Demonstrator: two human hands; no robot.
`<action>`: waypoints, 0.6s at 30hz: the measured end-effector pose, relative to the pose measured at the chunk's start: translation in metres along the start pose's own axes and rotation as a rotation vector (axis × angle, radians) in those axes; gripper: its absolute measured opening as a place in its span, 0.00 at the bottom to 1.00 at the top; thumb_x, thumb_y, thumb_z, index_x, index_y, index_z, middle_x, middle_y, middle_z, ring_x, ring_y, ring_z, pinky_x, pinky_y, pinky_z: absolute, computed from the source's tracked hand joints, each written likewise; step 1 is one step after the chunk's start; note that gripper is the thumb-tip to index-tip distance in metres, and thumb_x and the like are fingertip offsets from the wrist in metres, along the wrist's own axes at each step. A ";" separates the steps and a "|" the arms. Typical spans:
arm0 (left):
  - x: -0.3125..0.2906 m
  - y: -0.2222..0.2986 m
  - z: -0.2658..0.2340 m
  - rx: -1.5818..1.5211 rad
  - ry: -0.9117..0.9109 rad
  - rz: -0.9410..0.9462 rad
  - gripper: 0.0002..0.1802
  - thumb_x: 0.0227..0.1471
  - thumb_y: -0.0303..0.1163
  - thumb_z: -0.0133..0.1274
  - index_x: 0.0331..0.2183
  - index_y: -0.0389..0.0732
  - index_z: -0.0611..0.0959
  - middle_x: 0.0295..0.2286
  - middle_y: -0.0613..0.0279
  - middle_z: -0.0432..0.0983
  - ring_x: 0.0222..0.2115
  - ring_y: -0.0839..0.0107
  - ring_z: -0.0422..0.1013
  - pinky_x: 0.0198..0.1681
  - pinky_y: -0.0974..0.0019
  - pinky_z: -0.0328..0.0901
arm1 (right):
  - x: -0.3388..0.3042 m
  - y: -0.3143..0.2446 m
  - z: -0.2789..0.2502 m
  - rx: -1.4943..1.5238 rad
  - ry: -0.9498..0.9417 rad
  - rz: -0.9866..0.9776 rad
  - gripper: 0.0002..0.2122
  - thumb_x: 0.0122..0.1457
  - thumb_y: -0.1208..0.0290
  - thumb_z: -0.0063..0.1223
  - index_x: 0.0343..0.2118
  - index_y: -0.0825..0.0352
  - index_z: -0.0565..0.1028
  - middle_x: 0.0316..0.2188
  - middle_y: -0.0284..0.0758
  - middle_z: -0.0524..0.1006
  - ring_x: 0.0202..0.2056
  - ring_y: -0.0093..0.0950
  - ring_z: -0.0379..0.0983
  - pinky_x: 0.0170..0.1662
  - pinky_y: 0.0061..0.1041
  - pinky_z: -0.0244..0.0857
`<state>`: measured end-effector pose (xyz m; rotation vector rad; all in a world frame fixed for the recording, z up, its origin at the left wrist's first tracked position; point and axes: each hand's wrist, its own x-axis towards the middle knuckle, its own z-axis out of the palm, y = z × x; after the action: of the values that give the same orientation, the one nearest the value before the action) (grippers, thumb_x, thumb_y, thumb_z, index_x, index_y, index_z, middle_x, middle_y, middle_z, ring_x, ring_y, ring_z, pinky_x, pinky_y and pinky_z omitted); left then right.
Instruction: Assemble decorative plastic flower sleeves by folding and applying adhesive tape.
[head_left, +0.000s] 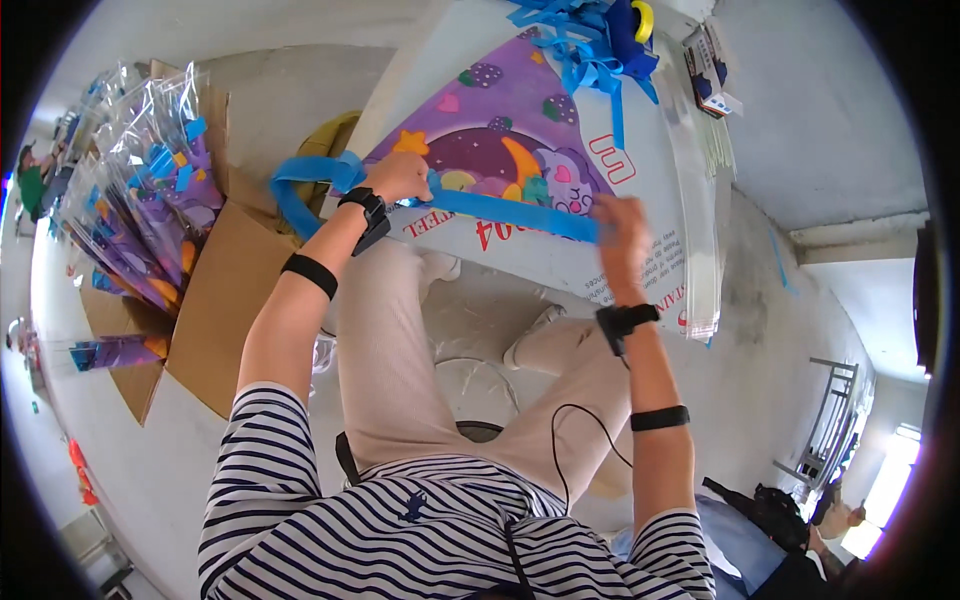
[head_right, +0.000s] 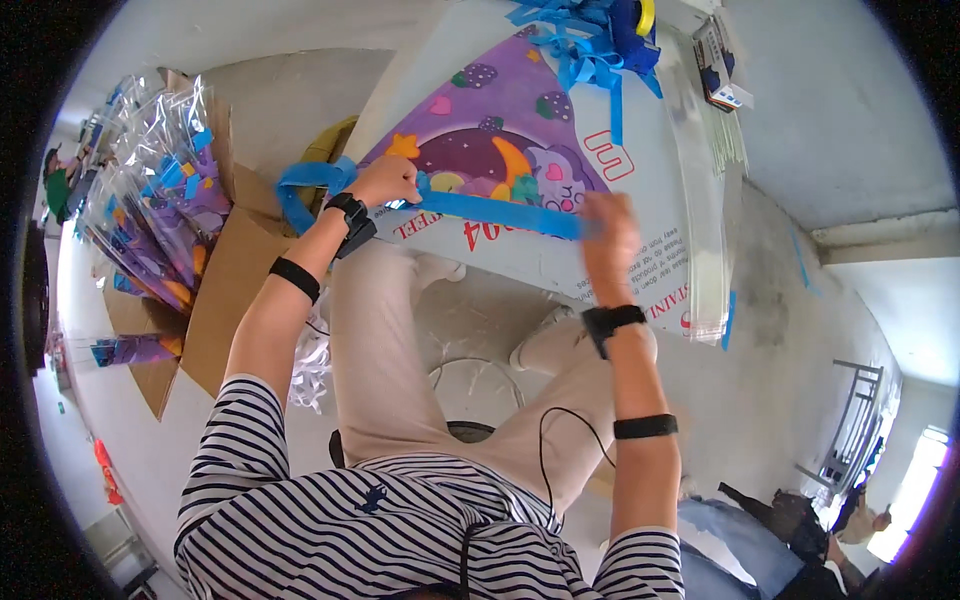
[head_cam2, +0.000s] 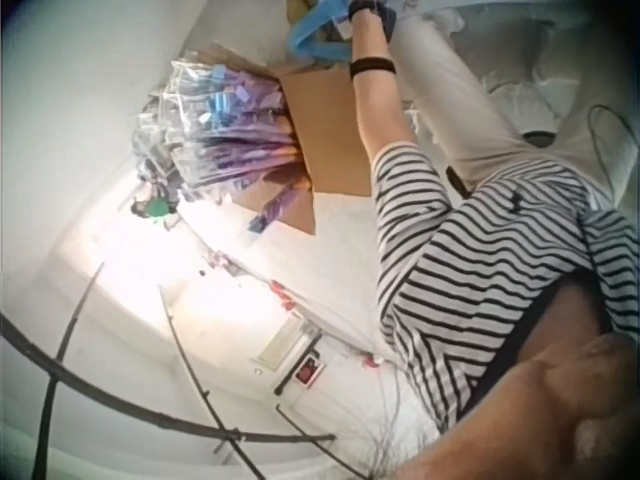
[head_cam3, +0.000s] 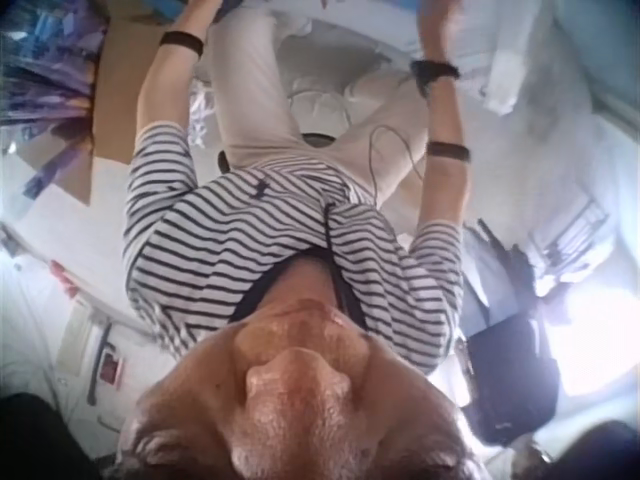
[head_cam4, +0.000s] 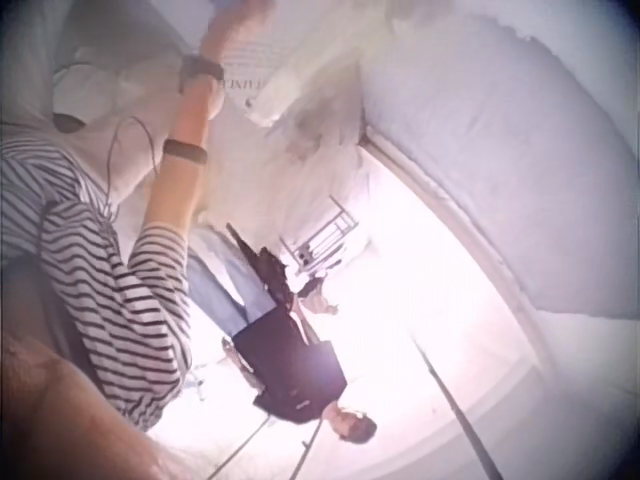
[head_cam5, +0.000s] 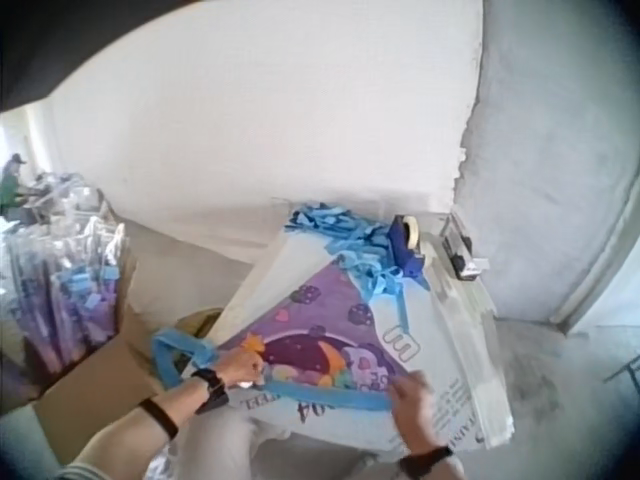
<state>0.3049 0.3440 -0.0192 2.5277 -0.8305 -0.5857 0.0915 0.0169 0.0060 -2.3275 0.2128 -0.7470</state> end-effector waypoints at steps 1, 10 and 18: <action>0.001 -0.001 0.000 0.080 0.013 0.047 0.16 0.34 0.37 0.65 0.17 0.36 0.77 0.18 0.53 0.74 0.21 0.58 0.72 0.25 0.56 0.62 | 0.002 -0.022 0.025 0.046 -0.098 -0.093 0.12 0.55 0.78 0.56 0.43 0.63 0.81 0.36 0.38 0.76 0.37 0.34 0.76 0.39 0.30 0.70; -0.007 0.001 -0.006 0.014 0.031 -0.088 0.17 0.36 0.36 0.69 0.19 0.36 0.78 0.18 0.53 0.74 0.22 0.58 0.73 0.26 0.57 0.62 | -0.023 -0.091 0.124 -0.340 -0.491 -0.358 0.29 0.49 0.59 0.68 0.57 0.48 0.73 0.47 0.32 0.70 0.48 0.33 0.68 0.46 0.38 0.64; -0.033 -0.015 -0.067 0.370 0.413 0.005 0.09 0.39 0.30 0.63 0.27 0.38 0.84 0.28 0.55 0.79 0.33 0.56 0.76 0.34 0.55 0.68 | -0.026 -0.087 0.124 -0.355 -0.503 -0.353 0.29 0.51 0.59 0.66 0.59 0.47 0.72 0.48 0.32 0.68 0.48 0.31 0.66 0.47 0.36 0.62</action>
<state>0.3213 0.3925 0.0378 2.8258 -0.8456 0.1120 0.1368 0.1607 -0.0250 -2.8472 -0.3215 -0.2694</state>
